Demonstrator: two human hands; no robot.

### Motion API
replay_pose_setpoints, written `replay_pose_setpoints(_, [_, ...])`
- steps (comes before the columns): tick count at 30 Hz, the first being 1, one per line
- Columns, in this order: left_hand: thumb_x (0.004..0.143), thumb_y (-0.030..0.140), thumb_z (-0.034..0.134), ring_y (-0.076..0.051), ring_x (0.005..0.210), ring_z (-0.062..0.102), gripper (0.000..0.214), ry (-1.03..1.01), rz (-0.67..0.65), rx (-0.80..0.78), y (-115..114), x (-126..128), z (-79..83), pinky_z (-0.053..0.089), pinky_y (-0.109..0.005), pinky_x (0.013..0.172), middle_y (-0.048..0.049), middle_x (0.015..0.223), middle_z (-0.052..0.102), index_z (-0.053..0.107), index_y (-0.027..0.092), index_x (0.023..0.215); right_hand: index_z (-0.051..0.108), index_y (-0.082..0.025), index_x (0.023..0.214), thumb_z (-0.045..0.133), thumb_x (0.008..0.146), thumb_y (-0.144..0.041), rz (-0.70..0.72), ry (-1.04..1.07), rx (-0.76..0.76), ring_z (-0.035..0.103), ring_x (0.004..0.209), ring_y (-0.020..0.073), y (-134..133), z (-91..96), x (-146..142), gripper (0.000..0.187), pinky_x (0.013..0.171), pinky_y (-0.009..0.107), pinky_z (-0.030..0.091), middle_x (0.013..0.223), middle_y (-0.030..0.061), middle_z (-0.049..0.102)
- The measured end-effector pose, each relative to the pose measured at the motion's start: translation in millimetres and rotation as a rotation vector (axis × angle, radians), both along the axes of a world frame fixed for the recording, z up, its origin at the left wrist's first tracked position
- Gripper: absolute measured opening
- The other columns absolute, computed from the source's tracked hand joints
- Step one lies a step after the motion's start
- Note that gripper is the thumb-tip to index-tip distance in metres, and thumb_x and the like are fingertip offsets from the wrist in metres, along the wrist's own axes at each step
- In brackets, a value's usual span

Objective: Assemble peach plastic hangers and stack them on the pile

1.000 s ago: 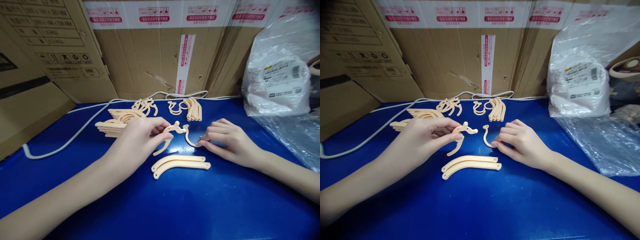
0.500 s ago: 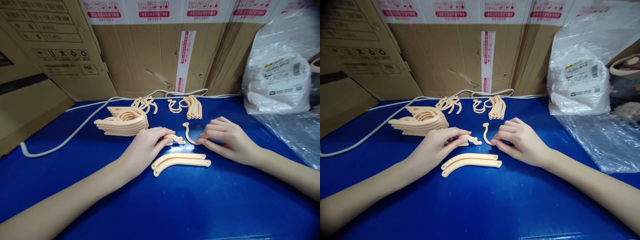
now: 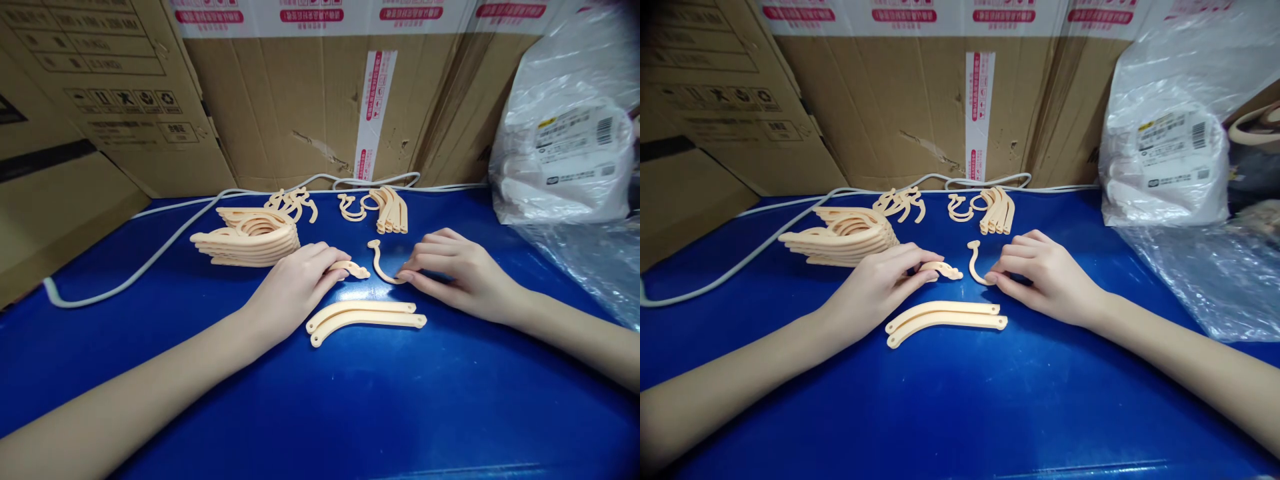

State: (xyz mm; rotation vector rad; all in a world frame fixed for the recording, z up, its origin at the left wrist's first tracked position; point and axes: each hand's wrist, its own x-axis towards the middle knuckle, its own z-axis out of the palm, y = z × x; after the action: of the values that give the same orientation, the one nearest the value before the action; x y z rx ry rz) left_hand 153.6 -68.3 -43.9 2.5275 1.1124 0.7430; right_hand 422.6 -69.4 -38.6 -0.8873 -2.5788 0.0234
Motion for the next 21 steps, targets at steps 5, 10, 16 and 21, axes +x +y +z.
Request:
replay_pose_setpoints(5, [0.098,0.023,0.047,-0.018,0.098,0.063,0.021,0.025,0.004,0.018,-0.1,0.1,-0.4,0.05,-0.032,0.086,-0.0051,0.104,0.066,0.065,0.018,0.108,0.068,-0.021,0.089,0.048,0.098,-0.029,-0.008,0.015,0.0,0.056,0.071,0.0148,-0.7,0.4,-0.8,0.023,0.074,0.034,0.036,0.078,0.0021,0.067])
replay_pose_setpoints(10, [0.099,0.023,0.046,-0.019,0.101,0.062,0.022,0.081,0.006,0.047,0.0,0.1,0.1,0.049,-0.034,0.09,-0.0063,0.107,0.066,0.064,0.016,0.11,0.068,-0.021,0.089,0.048,0.098,-0.029,-0.01,0.015,-0.008,0.057,0.072,0.0147,-1.2,0.3,-1.0,0.023,0.076,0.034,0.037,0.077,0.0019,0.067])
replay_pose_setpoints(16, [0.099,0.022,0.047,-0.019,0.1,0.061,0.02,0.095,0.02,0.075,-1.3,0.3,0.9,0.05,-0.032,0.085,-0.0054,0.11,0.062,0.061,0.018,0.112,0.067,-0.02,0.088,0.049,0.097,-0.028,-0.009,0.017,-0.008,0.057,0.071,0.0144,-0.5,-0.1,-0.6,0.021,0.076,0.034,0.037,0.077,0.0016,0.066])
replay_pose_setpoints(21, [0.098,0.024,0.048,-0.02,0.095,0.06,0.017,0.159,0.015,0.136,-2.1,2.1,2.3,0.048,-0.034,0.084,-0.0047,0.101,0.065,0.062,0.016,0.104,0.066,-0.02,0.087,0.05,0.097,-0.028,-0.007,0.017,-0.017,0.057,0.072,0.0148,-0.7,-1.0,-0.8,0.02,0.076,0.035,0.037,0.077,0.0018,0.066])
